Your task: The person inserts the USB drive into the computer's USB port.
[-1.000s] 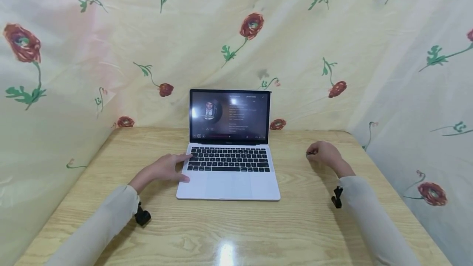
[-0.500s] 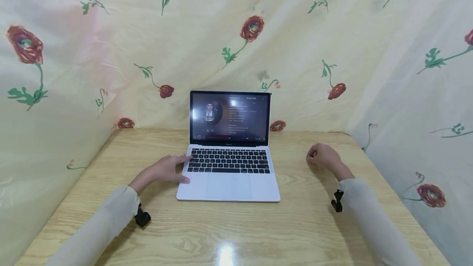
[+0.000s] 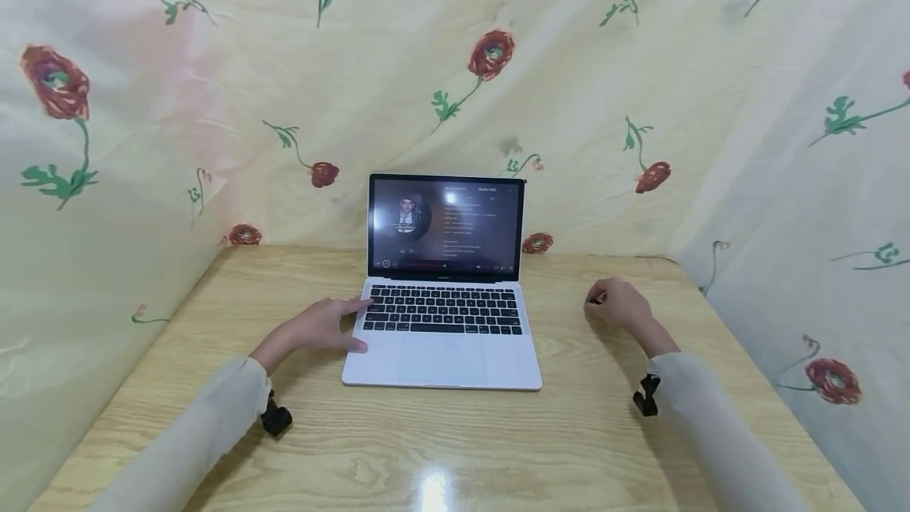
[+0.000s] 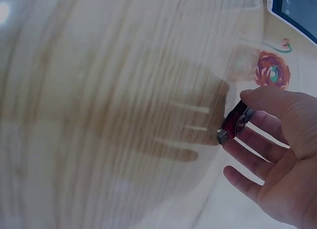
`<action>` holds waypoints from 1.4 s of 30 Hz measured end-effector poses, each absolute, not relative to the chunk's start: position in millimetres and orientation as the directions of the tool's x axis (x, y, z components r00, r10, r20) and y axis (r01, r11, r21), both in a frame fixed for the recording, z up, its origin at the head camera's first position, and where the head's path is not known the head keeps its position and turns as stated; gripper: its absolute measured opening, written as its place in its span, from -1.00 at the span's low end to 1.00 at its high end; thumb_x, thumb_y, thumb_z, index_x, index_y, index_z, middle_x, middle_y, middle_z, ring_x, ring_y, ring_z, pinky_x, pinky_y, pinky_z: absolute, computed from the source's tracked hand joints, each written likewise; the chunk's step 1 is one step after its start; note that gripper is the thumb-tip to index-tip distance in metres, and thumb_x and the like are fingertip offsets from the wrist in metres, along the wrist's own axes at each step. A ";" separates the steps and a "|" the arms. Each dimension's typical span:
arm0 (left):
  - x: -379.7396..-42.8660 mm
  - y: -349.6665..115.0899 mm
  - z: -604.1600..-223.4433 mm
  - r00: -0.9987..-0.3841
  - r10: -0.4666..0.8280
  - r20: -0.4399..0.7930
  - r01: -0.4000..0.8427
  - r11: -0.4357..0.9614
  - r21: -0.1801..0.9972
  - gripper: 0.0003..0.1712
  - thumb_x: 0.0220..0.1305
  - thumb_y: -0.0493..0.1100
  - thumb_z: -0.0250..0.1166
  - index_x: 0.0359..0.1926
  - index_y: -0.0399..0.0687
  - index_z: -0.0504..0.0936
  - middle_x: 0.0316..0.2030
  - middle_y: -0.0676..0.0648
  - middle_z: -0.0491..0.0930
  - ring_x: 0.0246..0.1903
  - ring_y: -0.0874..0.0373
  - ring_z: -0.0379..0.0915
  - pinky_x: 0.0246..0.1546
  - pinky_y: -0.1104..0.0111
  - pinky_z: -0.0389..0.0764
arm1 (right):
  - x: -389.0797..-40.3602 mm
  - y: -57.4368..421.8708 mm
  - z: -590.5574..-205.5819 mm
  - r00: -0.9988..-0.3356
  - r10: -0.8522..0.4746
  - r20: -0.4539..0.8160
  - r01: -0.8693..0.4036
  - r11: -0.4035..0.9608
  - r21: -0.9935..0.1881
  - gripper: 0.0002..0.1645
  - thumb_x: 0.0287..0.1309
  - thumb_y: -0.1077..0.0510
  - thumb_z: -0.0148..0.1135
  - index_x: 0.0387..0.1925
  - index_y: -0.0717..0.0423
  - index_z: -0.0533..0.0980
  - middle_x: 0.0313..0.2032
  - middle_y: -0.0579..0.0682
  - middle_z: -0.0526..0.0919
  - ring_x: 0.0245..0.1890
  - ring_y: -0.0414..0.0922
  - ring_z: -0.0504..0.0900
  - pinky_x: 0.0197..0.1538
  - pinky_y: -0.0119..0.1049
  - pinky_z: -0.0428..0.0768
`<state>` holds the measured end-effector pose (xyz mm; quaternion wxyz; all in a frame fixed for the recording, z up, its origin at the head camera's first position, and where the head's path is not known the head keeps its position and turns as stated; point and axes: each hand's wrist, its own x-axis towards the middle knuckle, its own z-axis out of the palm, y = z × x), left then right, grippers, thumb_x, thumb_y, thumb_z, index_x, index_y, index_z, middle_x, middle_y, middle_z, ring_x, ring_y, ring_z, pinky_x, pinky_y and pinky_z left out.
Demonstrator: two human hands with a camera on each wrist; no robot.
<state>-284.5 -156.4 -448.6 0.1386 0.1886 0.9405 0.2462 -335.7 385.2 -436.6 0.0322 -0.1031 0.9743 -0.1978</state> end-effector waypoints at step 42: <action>-285.7 -158.4 -450.0 -0.886 0.435 -0.160 0.292 0.792 0.536 0.03 0.14 0.14 0.53 0.52 -0.10 0.29 0.52 -0.27 0.20 0.53 -0.17 0.13 0.52 -0.01 0.26 | -322.3 377.8 -438.9 -0.950 -0.186 0.252 -0.273 0.885 -0.378 -0.73 0.31 0.21 0.32 -0.03 0.29 0.67 -0.26 0.21 0.77 -0.27 0.11 0.72 -0.35 -0.22 0.58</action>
